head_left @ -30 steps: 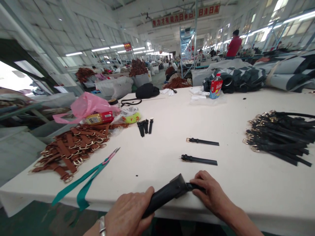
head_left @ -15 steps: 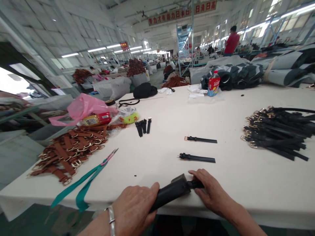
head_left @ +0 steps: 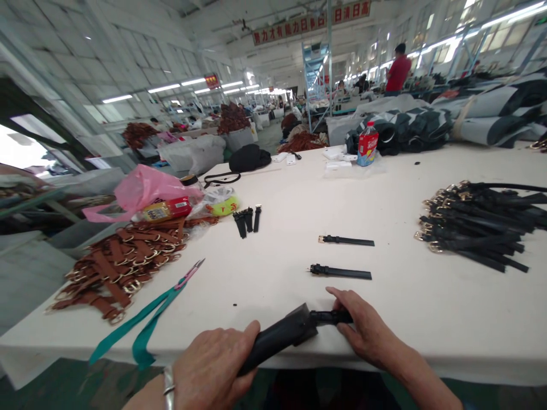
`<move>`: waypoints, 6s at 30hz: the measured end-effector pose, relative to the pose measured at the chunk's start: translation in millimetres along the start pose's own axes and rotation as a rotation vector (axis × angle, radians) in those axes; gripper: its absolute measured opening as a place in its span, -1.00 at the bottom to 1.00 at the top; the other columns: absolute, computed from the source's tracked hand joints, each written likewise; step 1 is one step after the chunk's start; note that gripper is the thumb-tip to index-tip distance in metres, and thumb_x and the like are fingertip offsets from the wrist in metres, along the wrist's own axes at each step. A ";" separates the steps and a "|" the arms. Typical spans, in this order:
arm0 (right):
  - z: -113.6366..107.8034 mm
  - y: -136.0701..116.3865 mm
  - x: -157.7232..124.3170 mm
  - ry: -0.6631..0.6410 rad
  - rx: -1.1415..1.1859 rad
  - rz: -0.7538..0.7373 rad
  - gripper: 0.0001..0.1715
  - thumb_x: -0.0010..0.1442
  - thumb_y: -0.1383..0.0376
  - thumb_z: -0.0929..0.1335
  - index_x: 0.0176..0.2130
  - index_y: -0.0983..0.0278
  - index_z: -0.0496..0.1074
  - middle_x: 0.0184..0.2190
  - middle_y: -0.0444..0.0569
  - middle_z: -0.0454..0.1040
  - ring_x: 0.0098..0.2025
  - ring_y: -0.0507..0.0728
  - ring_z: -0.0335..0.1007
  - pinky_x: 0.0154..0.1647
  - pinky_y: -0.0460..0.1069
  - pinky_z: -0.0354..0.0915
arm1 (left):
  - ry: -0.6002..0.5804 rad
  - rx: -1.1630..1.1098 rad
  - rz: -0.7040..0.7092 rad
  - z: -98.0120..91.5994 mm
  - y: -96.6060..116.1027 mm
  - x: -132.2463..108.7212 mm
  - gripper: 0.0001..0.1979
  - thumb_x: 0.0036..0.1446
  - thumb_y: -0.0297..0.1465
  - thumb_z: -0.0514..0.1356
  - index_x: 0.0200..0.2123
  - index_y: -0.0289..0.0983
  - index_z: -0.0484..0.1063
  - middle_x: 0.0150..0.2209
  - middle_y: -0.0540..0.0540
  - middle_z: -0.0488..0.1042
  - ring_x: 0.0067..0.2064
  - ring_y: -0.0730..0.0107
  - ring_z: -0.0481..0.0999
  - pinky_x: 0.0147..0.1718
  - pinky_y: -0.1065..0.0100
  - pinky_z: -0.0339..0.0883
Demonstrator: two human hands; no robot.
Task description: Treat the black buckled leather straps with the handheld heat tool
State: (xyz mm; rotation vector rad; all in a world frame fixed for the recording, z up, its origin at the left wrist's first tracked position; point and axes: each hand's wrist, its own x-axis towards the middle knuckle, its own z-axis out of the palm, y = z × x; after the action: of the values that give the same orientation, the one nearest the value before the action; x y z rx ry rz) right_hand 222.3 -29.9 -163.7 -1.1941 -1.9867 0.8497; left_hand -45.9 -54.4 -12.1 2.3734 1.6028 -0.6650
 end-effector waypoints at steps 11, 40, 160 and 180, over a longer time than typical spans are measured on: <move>-0.1 -1.8 -1.0 0.025 -0.017 -0.013 -0.30 -0.06 0.50 0.24 0.08 0.17 0.09 -0.19 -0.02 0.29 -0.15 0.13 0.21 -0.06 0.12 0.22 | 0.084 -0.047 0.087 -0.6 13.4 24.2 -0.67 0.04 -0.31 -0.01 -0.09 -0.20 0.26 -0.29 -0.13 0.47 -0.22 0.08 0.46 -0.25 0.12 0.31; 8.5 -24.3 13.1 0.117 -0.326 -0.055 -0.85 0.03 0.45 0.25 -0.38 0.22 0.35 -0.34 -0.07 0.40 -0.25 0.11 0.26 -0.23 0.04 0.16 | 0.176 -0.264 -0.120 9.3 -37.5 -3.1 -0.66 0.06 -0.18 0.01 -0.12 -0.18 0.27 -0.30 -0.10 0.44 -0.23 0.19 0.42 -0.28 0.27 0.23; -3.7 -14.0 2.3 0.042 -0.032 -0.021 -0.75 -0.14 0.55 0.23 -0.43 0.24 0.18 -0.42 -0.09 0.26 -0.29 0.11 0.13 -0.30 0.03 0.13 | -0.068 0.149 0.091 -58.1 48.8 23.9 -0.73 -0.05 -0.31 0.02 -0.25 -0.27 0.31 -0.35 -0.20 0.48 -0.29 0.00 0.49 -0.31 0.07 0.38; -5.1 -16.8 0.6 0.047 -0.023 0.008 -0.68 -0.18 0.57 0.20 -0.40 0.24 0.18 -0.40 -0.10 0.26 -0.28 0.11 0.13 -0.28 0.03 0.13 | -0.056 0.112 0.094 -46.2 31.0 28.7 -0.69 -0.01 -0.26 0.01 -0.18 -0.23 0.31 -0.31 -0.17 0.48 -0.25 0.10 0.48 -0.27 0.15 0.35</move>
State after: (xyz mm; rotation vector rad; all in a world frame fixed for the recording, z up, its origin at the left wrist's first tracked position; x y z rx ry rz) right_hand 218.2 -34.6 -147.3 -1.2249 -1.9600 0.7968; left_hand 3.1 -24.2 12.4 2.4679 1.4580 -0.8146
